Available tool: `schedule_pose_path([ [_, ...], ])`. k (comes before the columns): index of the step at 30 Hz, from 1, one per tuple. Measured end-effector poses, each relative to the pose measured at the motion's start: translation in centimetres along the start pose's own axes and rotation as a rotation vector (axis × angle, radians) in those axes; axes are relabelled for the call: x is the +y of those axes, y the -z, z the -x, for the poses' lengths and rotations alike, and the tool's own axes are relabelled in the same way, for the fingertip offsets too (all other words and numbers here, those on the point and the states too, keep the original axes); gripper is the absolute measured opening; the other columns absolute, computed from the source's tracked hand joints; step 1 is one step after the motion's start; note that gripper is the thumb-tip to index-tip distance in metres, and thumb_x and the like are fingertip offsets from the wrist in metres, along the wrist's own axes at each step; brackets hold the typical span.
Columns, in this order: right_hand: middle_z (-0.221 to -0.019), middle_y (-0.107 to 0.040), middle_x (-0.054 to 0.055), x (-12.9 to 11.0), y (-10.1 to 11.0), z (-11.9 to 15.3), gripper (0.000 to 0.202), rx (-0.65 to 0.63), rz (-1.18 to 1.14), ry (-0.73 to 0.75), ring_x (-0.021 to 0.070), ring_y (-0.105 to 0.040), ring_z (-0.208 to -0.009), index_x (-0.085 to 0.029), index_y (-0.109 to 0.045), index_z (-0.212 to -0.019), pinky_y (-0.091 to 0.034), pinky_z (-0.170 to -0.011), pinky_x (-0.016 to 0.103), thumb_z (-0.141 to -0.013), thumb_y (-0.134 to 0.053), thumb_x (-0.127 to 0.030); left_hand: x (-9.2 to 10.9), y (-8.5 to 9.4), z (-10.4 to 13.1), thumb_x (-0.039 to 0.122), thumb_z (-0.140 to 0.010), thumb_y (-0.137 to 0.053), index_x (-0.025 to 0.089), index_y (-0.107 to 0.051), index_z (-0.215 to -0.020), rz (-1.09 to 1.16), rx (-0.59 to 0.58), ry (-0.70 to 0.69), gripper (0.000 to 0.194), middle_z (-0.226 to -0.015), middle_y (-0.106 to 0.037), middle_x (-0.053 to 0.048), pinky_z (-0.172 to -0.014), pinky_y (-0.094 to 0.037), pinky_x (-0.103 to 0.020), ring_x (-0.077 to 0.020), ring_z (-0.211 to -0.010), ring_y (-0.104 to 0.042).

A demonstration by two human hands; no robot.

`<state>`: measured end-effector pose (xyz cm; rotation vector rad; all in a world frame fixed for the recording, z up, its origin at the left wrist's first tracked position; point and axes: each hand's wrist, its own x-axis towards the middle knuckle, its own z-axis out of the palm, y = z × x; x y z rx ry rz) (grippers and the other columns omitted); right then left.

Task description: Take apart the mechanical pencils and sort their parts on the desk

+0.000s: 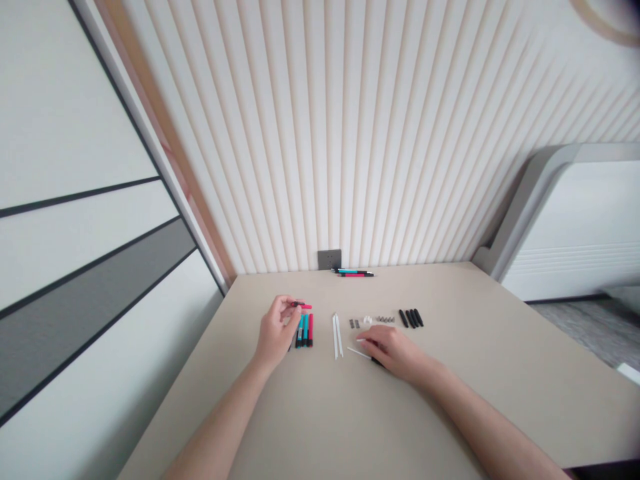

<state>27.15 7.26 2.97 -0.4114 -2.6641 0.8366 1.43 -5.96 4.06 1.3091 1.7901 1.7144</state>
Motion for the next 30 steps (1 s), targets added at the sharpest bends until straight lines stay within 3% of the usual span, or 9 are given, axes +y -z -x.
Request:
schedule_pose_path([
  [4,-0.096,-0.071,0.005,-0.1,0.0,0.0,0.028,0.000,0.003,0.000,0.0185,-0.064,-0.088,-0.022,-0.067,-0.106,-0.046,-0.081,0.029,-0.099,-0.042,-0.032,0.3,-0.5,0.5,0.039,-0.091,-0.053,0.020,-0.054,-0.112,-0.075,-0.114,-0.037,0.028,-0.107,-0.071,-0.009,-0.086,-0.054,-0.034,-0.0209,-0.093,-0.071],
  [10,-0.099,-0.071,0.005,-0.3,0.1,0.0,0.026,-0.006,0.003,-0.004,0.0182,-0.064,-0.089,-0.022,-0.066,-0.106,-0.046,-0.082,0.028,-0.098,-0.043,-0.030,-0.4,-0.7,0.7,0.034,-0.090,-0.055,0.022,-0.061,-0.101,-0.361,-0.173,-0.134,0.017,-0.101,-0.073,-0.005,-0.082,-0.053,-0.031,-0.0194,-0.091,-0.069],
  [17,-0.097,-0.071,0.004,-0.3,0.0,-0.1,0.025,-0.014,0.006,-0.002,0.0177,-0.064,-0.088,-0.023,-0.066,-0.105,-0.046,-0.082,0.028,-0.098,-0.043,-0.030,-1.1,-1.1,1.0,0.029,-0.091,-0.056,0.022,-0.061,-0.096,-0.695,-0.250,-0.358,0.010,-0.092,-0.069,-0.003,-0.083,-0.049,-0.034,-0.0193,-0.087,-0.064],
  [25,-0.097,-0.071,0.004,-0.2,-0.1,-0.2,0.027,-0.016,0.013,-0.005,0.0180,-0.064,-0.088,-0.022,-0.067,-0.104,-0.046,-0.081,0.028,-0.098,-0.043,-0.032,-0.4,-1.6,1.2,0.017,-0.092,-0.049,0.024,-0.063,-0.111,-0.805,-0.352,-0.432,0.024,-0.101,-0.065,-0.004,-0.085,-0.047,-0.032,-0.0181,-0.091,-0.061],
  [30,-0.096,-0.071,0.005,-0.1,-0.2,-0.2,0.026,-0.008,0.018,-0.009,0.0185,-0.064,-0.087,-0.022,-0.067,-0.103,-0.047,-0.081,0.029,-0.098,-0.044,-0.033,-0.3,-1.9,1.4,0.014,-0.088,-0.054,0.024,-0.065,-0.109,-0.924,-0.406,-0.457,0.025,-0.099,-0.064,-0.005,-0.084,-0.045,-0.035,-0.0198,-0.092,-0.059],
])
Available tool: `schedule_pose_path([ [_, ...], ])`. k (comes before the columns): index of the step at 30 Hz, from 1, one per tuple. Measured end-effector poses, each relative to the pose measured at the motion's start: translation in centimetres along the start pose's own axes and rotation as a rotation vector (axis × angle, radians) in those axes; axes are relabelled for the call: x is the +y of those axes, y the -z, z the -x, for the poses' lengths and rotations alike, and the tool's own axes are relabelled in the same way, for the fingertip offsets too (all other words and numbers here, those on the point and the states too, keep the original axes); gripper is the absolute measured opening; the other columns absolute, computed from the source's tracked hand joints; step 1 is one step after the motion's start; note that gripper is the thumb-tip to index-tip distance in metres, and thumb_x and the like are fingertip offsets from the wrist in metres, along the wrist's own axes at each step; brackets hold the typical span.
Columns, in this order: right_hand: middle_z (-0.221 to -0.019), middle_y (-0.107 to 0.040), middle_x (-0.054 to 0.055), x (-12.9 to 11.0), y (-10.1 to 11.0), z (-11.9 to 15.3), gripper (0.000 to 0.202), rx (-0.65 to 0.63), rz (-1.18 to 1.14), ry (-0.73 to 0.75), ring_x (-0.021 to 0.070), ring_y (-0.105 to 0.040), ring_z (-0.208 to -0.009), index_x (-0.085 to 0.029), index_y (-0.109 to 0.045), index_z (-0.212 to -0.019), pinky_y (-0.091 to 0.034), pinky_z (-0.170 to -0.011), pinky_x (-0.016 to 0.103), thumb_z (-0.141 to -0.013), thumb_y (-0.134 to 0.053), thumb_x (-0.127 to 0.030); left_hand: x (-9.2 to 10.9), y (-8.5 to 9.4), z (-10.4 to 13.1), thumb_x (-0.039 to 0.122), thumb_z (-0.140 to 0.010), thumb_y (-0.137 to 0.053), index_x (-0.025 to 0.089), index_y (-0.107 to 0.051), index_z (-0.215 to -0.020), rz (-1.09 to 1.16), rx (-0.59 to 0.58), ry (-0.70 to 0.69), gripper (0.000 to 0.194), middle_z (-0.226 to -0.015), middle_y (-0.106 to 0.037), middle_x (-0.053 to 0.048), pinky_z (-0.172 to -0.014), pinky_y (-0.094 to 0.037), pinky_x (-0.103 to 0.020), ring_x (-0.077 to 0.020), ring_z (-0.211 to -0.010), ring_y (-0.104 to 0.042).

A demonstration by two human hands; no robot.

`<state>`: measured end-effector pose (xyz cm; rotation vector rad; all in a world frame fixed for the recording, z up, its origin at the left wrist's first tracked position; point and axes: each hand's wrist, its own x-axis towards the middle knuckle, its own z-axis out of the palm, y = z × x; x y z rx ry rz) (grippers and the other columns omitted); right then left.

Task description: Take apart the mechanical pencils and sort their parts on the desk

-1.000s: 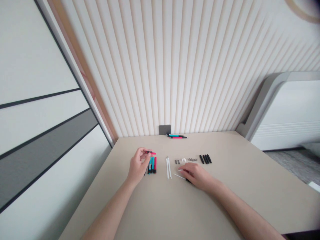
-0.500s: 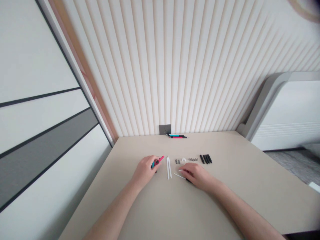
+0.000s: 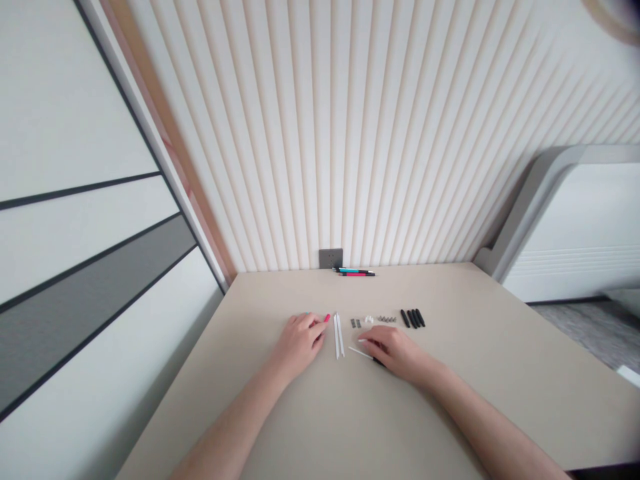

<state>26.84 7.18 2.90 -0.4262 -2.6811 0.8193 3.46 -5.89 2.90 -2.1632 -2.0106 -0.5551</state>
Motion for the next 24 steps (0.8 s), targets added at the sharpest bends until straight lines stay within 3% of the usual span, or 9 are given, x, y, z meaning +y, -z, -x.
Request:
schedule_pose_path([
  [7,-0.096,-0.071,0.007,0.0,-0.1,-0.1,0.031,0.002,-0.015,-0.002,0.0203,-0.064,-0.086,-0.021,-0.068,-0.104,-0.048,-0.080,0.031,-0.097,-0.042,-0.037,0.9,0.8,-0.2,0.025,-0.087,-0.061,0.023,-0.064,-0.107,-0.077,-0.068,-0.016,0.020,-0.099,-0.064,-0.007,-0.084,-0.038,-0.039,-0.0240,-0.098,-0.055],
  [16,-0.093,-0.068,0.007,0.5,0.3,0.1,0.025,0.000,0.121,0.012,0.0194,-0.062,-0.085,-0.021,-0.068,-0.103,-0.047,-0.079,0.030,-0.095,-0.045,-0.026,0.7,0.9,-0.1,0.035,-0.085,-0.066,0.023,-0.063,-0.113,-0.093,-0.114,-0.030,0.031,-0.104,-0.065,-0.007,-0.084,-0.036,-0.039,-0.0252,-0.103,-0.053],
  [24,-0.098,-0.064,0.008,1.0,0.8,0.6,0.023,-0.004,0.133,-0.025,0.0199,-0.061,-0.090,-0.023,-0.069,-0.105,-0.048,-0.081,0.030,-0.092,-0.050,-0.024,0.4,1.0,0.0,0.040,-0.085,-0.066,0.023,-0.066,-0.108,-0.084,-0.134,-0.041,0.028,-0.100,-0.066,-0.007,-0.085,-0.036,-0.039,-0.0255,-0.101,-0.053],
])
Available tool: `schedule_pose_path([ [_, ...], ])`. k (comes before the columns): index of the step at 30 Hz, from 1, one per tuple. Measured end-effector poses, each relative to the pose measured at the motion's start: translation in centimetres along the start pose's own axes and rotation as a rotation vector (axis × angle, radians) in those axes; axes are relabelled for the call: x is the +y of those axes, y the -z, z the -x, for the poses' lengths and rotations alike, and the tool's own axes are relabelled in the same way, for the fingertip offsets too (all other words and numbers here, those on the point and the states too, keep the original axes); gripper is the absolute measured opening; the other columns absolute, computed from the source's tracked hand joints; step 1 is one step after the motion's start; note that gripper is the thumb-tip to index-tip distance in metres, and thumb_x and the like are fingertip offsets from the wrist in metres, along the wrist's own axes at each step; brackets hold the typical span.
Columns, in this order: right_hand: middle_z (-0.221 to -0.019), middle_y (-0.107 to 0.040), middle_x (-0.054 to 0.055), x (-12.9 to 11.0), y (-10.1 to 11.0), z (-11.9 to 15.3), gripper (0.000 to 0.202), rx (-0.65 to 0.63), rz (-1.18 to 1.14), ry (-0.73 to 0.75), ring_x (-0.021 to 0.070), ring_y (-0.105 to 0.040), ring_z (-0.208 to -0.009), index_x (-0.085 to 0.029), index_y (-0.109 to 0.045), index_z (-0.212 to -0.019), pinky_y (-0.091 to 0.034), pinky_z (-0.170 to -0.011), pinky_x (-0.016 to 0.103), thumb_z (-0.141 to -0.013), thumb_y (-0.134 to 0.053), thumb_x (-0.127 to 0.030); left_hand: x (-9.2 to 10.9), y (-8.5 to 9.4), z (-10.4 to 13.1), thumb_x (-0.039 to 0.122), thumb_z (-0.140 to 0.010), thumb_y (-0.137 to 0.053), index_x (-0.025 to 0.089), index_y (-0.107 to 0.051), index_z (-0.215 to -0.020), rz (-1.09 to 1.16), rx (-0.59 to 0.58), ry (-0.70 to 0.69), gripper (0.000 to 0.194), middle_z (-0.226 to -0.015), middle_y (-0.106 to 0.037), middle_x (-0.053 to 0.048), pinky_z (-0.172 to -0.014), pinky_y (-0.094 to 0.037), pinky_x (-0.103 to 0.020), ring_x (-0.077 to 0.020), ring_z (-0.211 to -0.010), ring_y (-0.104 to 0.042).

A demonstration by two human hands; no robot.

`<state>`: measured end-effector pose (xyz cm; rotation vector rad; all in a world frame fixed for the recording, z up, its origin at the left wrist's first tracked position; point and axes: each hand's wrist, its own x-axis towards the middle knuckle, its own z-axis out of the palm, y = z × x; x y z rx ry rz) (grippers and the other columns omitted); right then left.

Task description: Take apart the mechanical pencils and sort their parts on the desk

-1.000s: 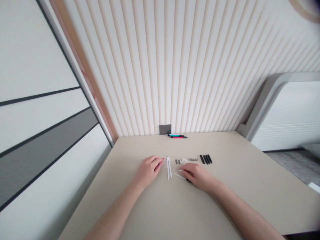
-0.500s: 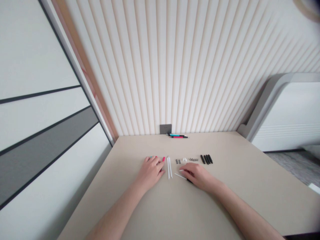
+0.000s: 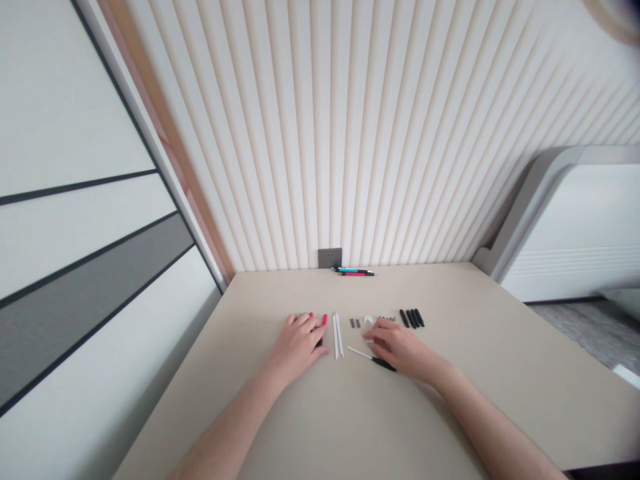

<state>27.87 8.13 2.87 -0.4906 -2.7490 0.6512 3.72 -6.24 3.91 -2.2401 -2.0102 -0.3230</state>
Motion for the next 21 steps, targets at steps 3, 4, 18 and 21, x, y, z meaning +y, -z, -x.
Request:
schedule_pose_path([
  [3,-0.099,-0.062,0.007,0.1,-0.1,0.0,0.023,0.001,0.003,0.013,0.0193,-0.061,-0.090,-0.024,-0.069,-0.105,-0.047,-0.083,0.030,-0.093,-0.049,-0.024,0.0,0.1,0.1,0.041,-0.085,-0.066,0.023,-0.066,-0.108,-0.003,-0.007,-0.007,0.029,-0.101,-0.066,-0.007,-0.084,-0.036,-0.039,-0.0255,-0.101,-0.053],
  [4,-0.099,-0.062,0.007,0.1,-0.1,0.0,0.024,0.001,0.004,0.016,0.0190,-0.060,-0.089,-0.024,-0.069,-0.105,-0.047,-0.083,0.030,-0.094,-0.048,-0.025,0.0,0.1,0.1,0.041,-0.085,-0.066,0.023,-0.066,-0.108,-0.005,-0.007,-0.007,0.029,-0.101,-0.066,-0.007,-0.084,-0.036,-0.039,-0.0256,-0.100,-0.053],
  [18,-0.098,-0.064,0.008,0.8,-0.4,-0.6,0.026,0.156,-0.151,-0.003,0.0194,-0.060,-0.090,-0.020,-0.064,-0.098,-0.048,-0.083,0.033,-0.098,-0.041,-0.032,-0.8,0.4,0.3,0.038,-0.083,-0.068,0.020,-0.069,-0.094,0.041,-0.012,0.011,0.022,-0.098,-0.063,-0.007,-0.084,-0.042,-0.038,-0.0252,-0.096,-0.055],
  [21,-0.100,-0.063,0.010,1.9,-0.7,-0.8,0.031,0.283,-0.158,-0.042,0.0211,-0.061,-0.092,-0.020,-0.063,-0.111,-0.049,-0.085,0.035,-0.099,-0.038,-0.035,-1.0,0.2,0.4,0.039,-0.083,-0.068,0.020,-0.069,-0.091,0.072,-0.003,0.019,0.021,-0.094,-0.062,-0.007,-0.082,-0.043,-0.036,-0.0240,-0.092,-0.056],
])
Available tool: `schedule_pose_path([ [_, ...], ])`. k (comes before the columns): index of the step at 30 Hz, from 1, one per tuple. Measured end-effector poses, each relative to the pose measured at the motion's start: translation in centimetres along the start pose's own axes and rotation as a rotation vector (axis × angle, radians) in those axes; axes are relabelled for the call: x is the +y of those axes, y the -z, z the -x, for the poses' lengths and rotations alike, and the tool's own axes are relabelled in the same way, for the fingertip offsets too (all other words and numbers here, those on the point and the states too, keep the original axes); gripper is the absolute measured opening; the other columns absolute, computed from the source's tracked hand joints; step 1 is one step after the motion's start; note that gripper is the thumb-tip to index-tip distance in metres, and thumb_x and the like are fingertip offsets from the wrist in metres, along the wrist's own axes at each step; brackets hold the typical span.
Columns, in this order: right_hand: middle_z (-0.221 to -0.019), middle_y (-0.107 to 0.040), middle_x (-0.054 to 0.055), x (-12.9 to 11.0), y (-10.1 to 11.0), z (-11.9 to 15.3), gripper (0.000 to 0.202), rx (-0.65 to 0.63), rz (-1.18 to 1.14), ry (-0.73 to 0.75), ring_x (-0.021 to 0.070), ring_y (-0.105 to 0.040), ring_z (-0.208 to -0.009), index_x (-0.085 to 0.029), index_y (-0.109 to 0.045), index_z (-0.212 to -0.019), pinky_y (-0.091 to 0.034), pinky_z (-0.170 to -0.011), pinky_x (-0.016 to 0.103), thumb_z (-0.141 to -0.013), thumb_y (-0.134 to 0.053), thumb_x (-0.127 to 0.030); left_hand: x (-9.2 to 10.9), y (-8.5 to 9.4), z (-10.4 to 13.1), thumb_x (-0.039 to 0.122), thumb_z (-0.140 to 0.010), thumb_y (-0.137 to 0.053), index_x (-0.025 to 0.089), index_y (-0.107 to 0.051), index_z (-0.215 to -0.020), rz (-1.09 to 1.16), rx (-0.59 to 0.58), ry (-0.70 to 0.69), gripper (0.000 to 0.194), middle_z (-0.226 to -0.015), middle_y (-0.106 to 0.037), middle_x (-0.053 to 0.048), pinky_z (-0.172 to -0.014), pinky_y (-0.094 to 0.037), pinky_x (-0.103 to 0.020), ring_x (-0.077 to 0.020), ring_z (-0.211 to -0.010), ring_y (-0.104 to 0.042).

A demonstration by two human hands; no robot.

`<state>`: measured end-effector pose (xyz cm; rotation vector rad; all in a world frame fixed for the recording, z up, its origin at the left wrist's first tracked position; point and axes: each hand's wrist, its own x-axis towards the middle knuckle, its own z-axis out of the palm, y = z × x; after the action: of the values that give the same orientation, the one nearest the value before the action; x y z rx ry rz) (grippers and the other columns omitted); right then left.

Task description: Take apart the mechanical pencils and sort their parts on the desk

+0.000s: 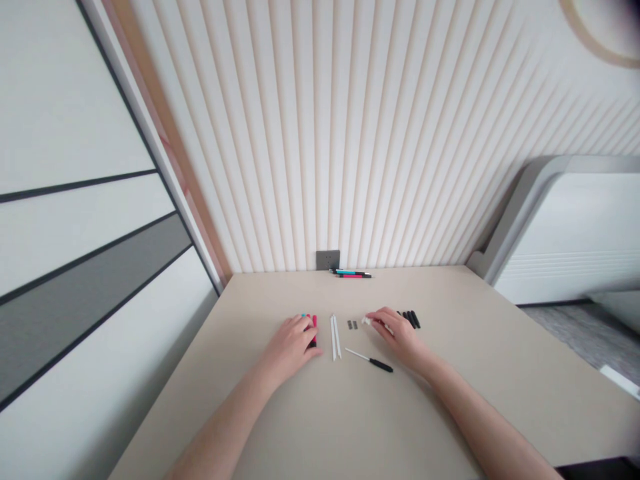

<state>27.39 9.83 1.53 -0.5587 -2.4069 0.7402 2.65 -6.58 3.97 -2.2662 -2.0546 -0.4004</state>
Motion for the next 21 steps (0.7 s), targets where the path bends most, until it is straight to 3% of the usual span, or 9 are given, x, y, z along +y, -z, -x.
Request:
schedule_pose_path([
  [3,-0.101,-0.062,0.011,1.2,-0.1,-0.2,0.036,0.093,0.023,-0.036,0.0215,-0.061,-0.093,-0.021,-0.063,-0.116,-0.049,-0.085,0.035,-0.099,-0.036,-0.036,-0.2,-0.1,0.1,0.039,-0.084,-0.067,0.020,-0.068,-0.091,0.015,0.008,-0.003,0.021,-0.093,-0.062,-0.006,-0.083,-0.044,-0.035,-0.0228,-0.091,-0.057],
  [7,-0.098,-0.064,0.009,1.9,-0.4,-0.4,0.034,0.166,0.041,-0.089,0.0221,-0.061,-0.092,-0.022,-0.067,-0.104,-0.049,-0.084,0.036,-0.097,-0.039,-0.040,-0.1,0.1,0.1,0.038,-0.083,-0.068,0.019,-0.068,-0.089,-0.010,-0.002,-0.005,0.020,-0.093,-0.062,-0.006,-0.082,-0.045,-0.035,-0.0232,-0.090,-0.057],
  [12,-0.094,-0.067,0.008,1.7,-0.7,-0.5,0.031,0.138,0.066,-0.083,0.0230,-0.061,-0.092,-0.021,-0.069,-0.093,-0.048,-0.086,0.039,-0.095,-0.047,-0.043,0.0,0.4,0.1,0.036,-0.081,-0.070,0.019,-0.068,-0.091,-0.030,-0.016,0.001,0.020,-0.096,-0.063,-0.006,-0.083,-0.044,-0.036,-0.0241,-0.093,-0.057],
  [21,-0.107,-0.061,0.008,2.5,-1.9,-0.8,0.022,0.090,0.189,-0.006,0.0246,-0.055,-0.102,-0.027,-0.075,-0.093,-0.044,-0.091,0.044,-0.092,-0.056,-0.038,-0.1,0.3,0.2,0.040,-0.080,-0.071,0.020,-0.069,-0.091,-0.021,-0.001,-0.009,0.023,-0.095,-0.062,-0.006,-0.084,-0.044,-0.037,-0.0242,-0.095,-0.057],
])
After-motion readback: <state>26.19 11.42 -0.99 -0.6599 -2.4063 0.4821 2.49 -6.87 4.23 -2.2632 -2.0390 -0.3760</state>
